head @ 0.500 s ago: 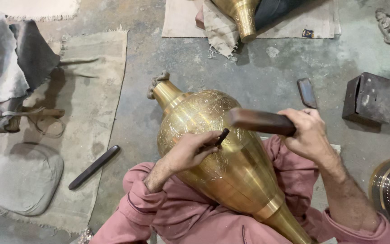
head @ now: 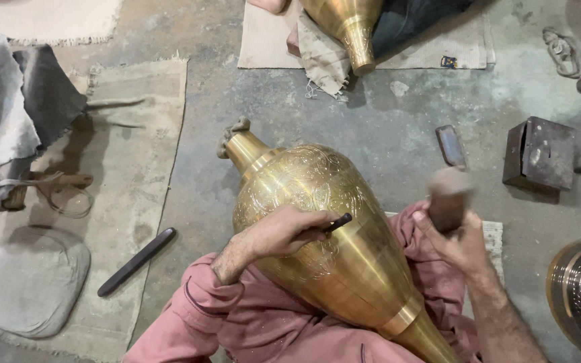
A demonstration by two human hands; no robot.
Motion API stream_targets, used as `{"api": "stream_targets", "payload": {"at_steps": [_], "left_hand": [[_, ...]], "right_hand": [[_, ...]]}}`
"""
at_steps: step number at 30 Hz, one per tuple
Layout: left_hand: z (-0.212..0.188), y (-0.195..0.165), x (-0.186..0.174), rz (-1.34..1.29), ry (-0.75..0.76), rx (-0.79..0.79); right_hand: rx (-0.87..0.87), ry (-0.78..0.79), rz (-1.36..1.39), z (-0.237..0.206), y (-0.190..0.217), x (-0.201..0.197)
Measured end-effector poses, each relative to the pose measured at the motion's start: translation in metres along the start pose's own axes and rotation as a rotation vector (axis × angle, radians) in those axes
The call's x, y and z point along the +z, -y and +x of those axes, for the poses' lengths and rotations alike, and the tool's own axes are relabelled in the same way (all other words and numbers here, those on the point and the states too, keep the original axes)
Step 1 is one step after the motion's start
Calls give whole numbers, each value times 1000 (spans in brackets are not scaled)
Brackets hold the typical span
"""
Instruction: The person sits on the floor with a large brass vase on their lap and engraves decorative patterns into its surface. They hold a chisel against the brass with one hand and strike it with a wooden mallet in the other, repositioning the chisel repeatedly to work across the engraved design.
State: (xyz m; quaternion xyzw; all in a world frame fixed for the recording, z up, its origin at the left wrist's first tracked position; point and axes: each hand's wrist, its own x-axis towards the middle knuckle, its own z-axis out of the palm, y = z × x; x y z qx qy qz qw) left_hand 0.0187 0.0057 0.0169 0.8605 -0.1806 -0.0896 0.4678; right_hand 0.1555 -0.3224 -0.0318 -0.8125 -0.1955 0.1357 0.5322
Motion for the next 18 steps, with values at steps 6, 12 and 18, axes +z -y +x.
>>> {"api": "stream_targets", "payload": {"at_steps": [6,12,18], "left_hand": [[3,3,-9,66,58,129],[10,9,-13,129,130,210],[21,12,-14,164,308,220]], "right_hand": [[-335,-80,-160,-12,-21,8],[-508,-273,-565,-29,-28,16],[-632,-341,-569,-47,-23,31]]}}
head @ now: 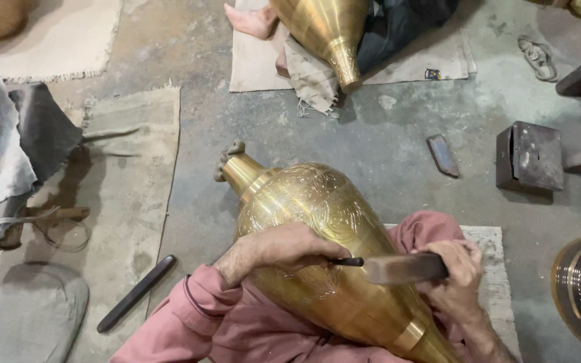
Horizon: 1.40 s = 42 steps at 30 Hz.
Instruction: The person sits on the floor with a large brass vase on their lap and engraves decorative patterns into its surface. They hold a chisel against the brass with one hand and strike it with a wooden mallet in the other, repositioning the chisel repeatedly to work across the engraved design.
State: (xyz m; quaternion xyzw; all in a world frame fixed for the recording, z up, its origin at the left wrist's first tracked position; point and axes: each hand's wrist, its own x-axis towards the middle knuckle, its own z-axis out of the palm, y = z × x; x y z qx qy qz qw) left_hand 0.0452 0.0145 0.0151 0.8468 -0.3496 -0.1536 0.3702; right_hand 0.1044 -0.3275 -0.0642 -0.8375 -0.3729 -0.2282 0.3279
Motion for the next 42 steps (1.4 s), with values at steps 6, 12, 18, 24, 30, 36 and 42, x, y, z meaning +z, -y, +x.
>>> {"api": "stream_targets", "payload": {"at_steps": [6,12,18,24,30,36,42], "left_hand": [[2,10,-3,-120,11,93],[7,12,-1,-65,38,73],[15,12,-2,-10,140,57],[23,10,0,73,213,75],[24,15,3,107,198,147],[21,12,3,153,203,114],[-3,13,6,-144,-156,108]], "right_hand": [[636,-5,511,-8,17,-3],[577,-31,415,-7,18,-1],[673,-17,424,-15,14,0],[192,-80,269,-18,21,0],[172,-81,302,-19,32,-5],[187,-134,311,-18,32,-2],[239,130,77,-16,11,-4]]}}
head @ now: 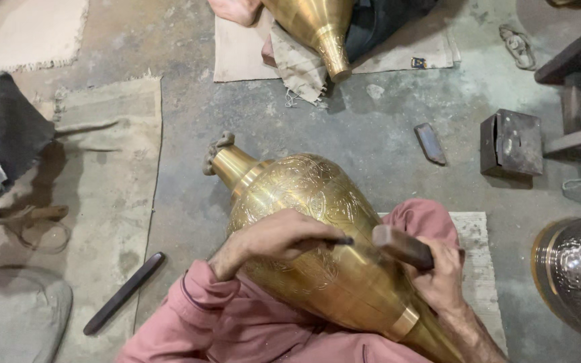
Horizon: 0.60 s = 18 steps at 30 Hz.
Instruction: The person sits on the floor with a large brass vase on their lap and engraves decorative patterns into its surface. They hold a chisel against the brass with one hand and strike it with a wooden mallet in the other, repositioning the chisel repeatedly to work across the engraved design.
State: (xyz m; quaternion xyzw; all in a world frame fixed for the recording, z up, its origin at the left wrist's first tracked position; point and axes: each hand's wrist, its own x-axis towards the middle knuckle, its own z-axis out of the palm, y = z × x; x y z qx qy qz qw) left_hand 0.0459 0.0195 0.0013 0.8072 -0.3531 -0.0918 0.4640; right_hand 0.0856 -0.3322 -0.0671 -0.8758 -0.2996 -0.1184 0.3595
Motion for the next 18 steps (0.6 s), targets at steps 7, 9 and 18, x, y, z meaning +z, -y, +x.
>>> {"api": "stream_targets", "payload": {"at_steps": [7,9,18], "left_hand": [[-36,-25,79,-432,-1007,-419],[-26,-29,106,-590,-1190,-424],[4,-35,112,-302,-1285,-562]], "right_hand": [[451,276,276,8,-18,-6],[398,355,411,23,-23,-5],[-166,602,183,114,-27,-8]]}}
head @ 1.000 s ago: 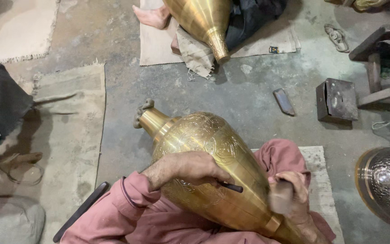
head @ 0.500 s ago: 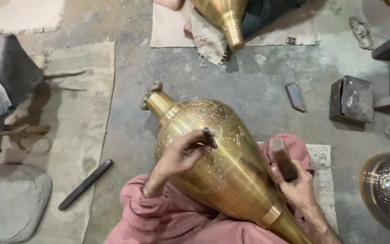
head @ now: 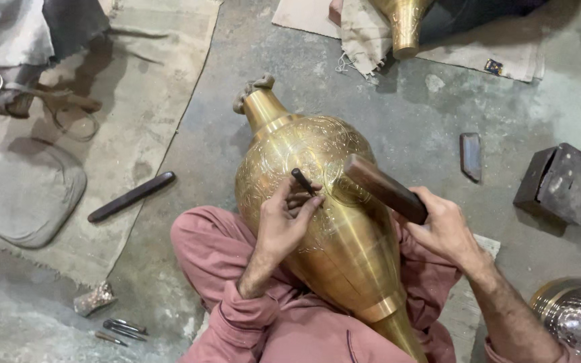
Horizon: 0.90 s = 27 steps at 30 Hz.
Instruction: The person sits on the floor with a large brass vase on their lap and engraves decorative patterns into its surface. They hold a chisel against the brass with one hand and strike it with a wooden mallet in the other, repositioning the chisel repeatedly to work across the engraved design.
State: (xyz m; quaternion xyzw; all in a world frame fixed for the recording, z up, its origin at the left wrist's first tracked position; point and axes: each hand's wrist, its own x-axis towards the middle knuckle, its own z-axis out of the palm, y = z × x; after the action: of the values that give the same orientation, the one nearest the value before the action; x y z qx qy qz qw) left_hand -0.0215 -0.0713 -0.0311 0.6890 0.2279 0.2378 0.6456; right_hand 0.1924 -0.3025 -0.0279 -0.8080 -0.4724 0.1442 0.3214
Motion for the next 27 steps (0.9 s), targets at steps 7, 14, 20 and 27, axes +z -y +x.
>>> {"api": "stream_targets", "payload": {"at_steps": [7,14,20,27], "left_hand": [[0,-19,4,32,-13,-2],[-1,-18,-1,176,-20,42],[-2,-14,-1,257,-41,82],[-9,-9,7,291,-114,104]], "right_hand": [[-3,212,-423,56,2,-28],[-12,160,-172,105,58,-67],[-116,426,-590,141,113,-93],[-330,485,-819,145,124,-85]]}}
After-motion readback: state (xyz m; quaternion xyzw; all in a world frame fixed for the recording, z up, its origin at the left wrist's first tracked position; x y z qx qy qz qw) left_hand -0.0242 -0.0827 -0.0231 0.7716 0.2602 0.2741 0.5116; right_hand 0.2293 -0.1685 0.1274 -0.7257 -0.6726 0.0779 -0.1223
